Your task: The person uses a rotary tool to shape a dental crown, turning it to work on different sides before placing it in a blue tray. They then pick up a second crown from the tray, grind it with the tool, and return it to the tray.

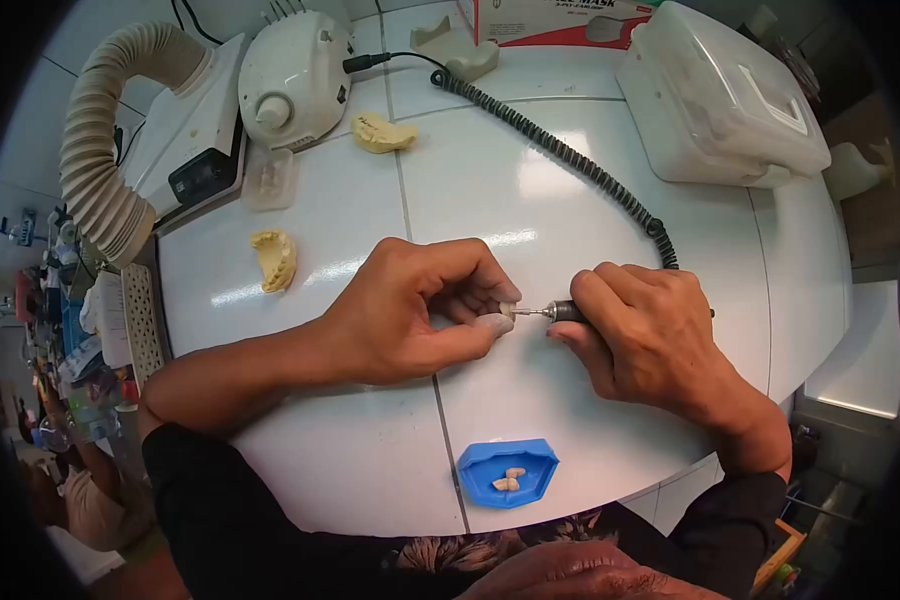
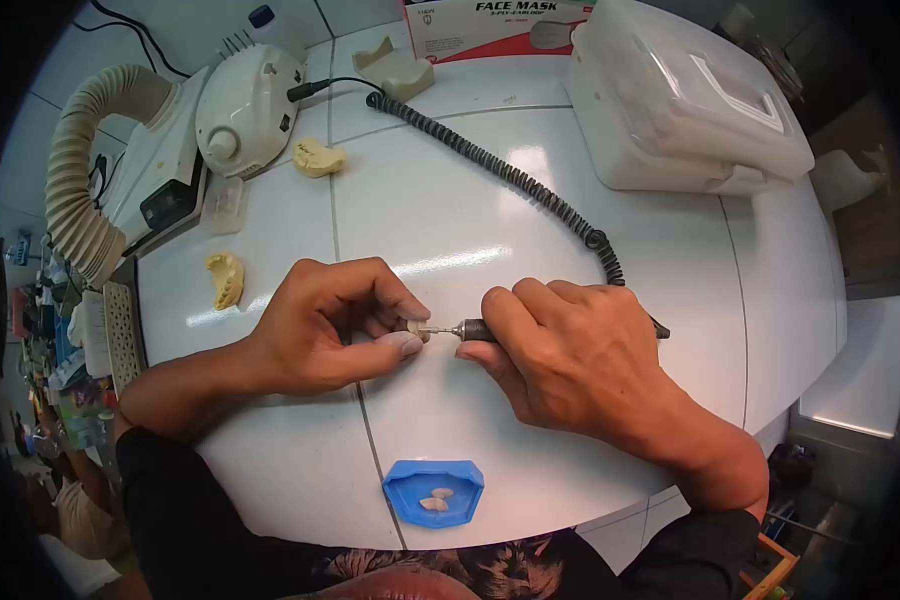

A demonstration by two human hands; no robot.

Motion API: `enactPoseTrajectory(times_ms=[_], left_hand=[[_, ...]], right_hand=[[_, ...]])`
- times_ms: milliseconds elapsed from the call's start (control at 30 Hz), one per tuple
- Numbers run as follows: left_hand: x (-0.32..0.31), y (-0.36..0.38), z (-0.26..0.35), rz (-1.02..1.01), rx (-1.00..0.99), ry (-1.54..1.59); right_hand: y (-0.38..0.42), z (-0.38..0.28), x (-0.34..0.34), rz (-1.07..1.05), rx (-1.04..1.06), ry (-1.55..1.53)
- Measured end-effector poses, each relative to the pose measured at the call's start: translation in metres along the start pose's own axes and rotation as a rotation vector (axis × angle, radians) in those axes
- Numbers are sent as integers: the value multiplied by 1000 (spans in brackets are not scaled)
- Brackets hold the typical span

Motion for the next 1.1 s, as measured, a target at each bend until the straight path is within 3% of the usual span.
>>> enactPoseTrajectory(times_ms=[867,1100], left_hand=[[3,-1,1,-38,50,94],[0,-3,-2,36,-11,101]], right_hand=[[0,-3,2,-2,-7,7],[0,-1,3,7,15,-11]])
Point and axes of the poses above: each hand's wrist, its own y-axis away from the middle knuckle, its own x-axis out of the back of the hand, z = x × y, the point moved 2 cm from there along -y, towards the middle knuckle, and after that the axes turned 14 degrees about -z, right-handed, at the moved point
